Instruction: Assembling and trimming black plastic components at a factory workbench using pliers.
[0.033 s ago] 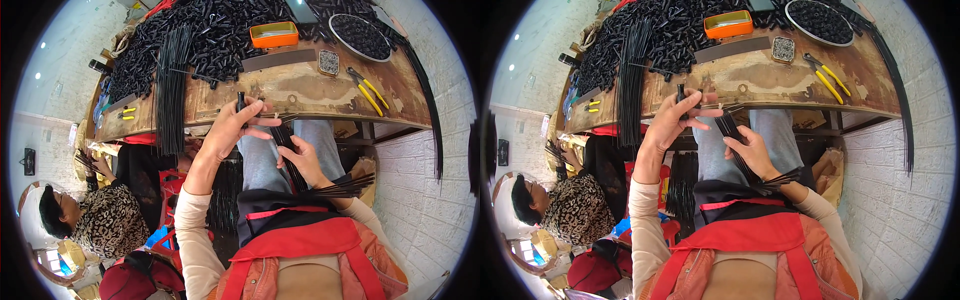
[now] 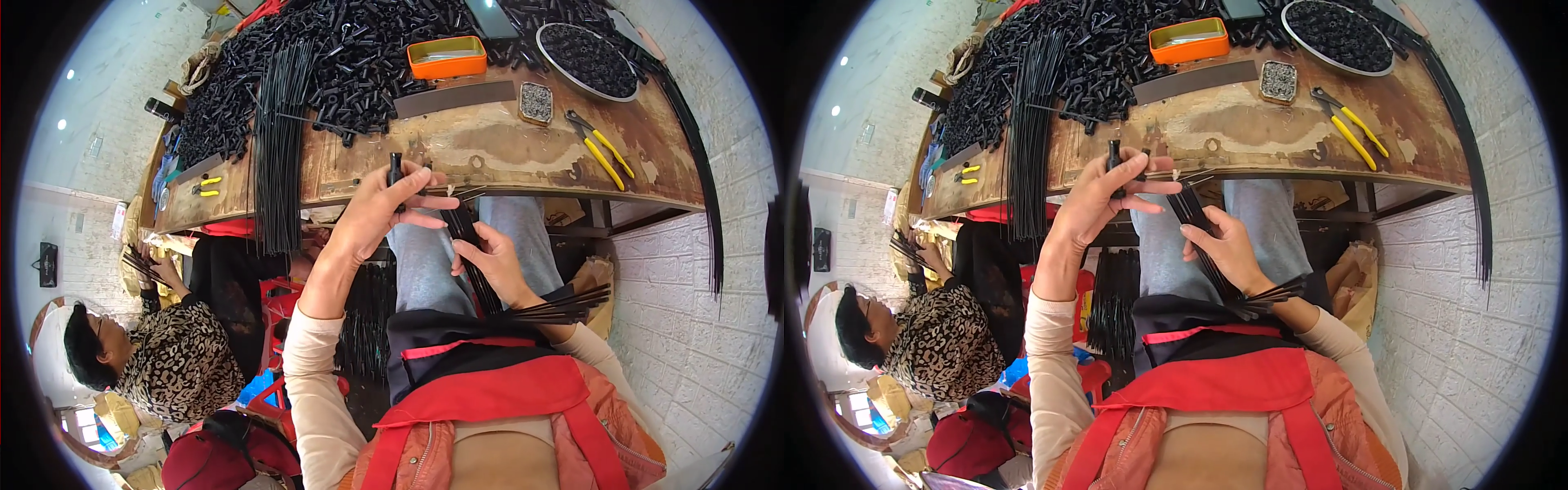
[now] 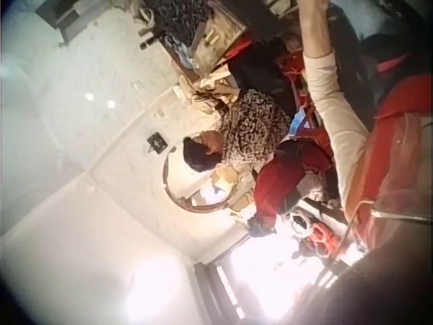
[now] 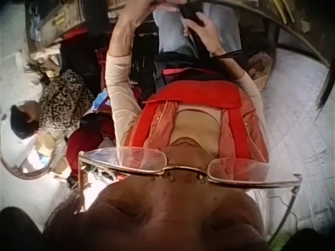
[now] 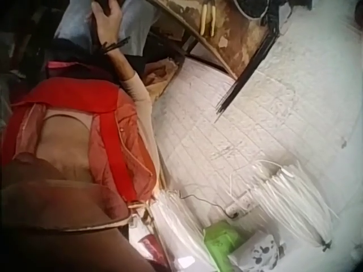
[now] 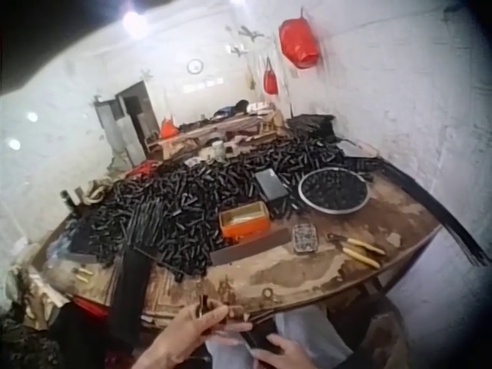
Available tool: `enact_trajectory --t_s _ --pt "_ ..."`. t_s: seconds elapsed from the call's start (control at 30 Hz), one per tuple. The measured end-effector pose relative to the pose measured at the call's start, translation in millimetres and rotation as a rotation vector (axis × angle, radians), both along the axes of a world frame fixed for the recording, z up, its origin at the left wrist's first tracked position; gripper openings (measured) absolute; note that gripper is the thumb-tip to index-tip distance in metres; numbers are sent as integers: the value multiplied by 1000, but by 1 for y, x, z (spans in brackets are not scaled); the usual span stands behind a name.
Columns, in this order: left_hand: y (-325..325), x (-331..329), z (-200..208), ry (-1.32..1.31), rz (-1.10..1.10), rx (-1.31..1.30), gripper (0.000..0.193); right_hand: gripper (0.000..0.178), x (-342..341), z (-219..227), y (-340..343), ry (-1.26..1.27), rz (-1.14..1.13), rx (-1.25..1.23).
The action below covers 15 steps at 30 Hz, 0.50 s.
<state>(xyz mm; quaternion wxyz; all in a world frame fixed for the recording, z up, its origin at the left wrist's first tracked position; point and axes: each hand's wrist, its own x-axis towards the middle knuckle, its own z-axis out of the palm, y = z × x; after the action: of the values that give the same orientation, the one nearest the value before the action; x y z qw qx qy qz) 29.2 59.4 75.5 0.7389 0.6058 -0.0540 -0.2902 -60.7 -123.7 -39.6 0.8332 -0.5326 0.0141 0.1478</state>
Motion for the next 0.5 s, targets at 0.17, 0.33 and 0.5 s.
enact_trajectory --t_s 0.17,0.33,0.5 --pt "-5 1 -10 70 -10 -34 24 18 -2 -2 0 -3 5 1" --pt "12 2 -3 -67 208 -32 21 15 -3 -2 -1 -10 -6 1" --pt "34 -20 -31 -909 360 1049 25 16 -2 0 -1 -8 2 -15"
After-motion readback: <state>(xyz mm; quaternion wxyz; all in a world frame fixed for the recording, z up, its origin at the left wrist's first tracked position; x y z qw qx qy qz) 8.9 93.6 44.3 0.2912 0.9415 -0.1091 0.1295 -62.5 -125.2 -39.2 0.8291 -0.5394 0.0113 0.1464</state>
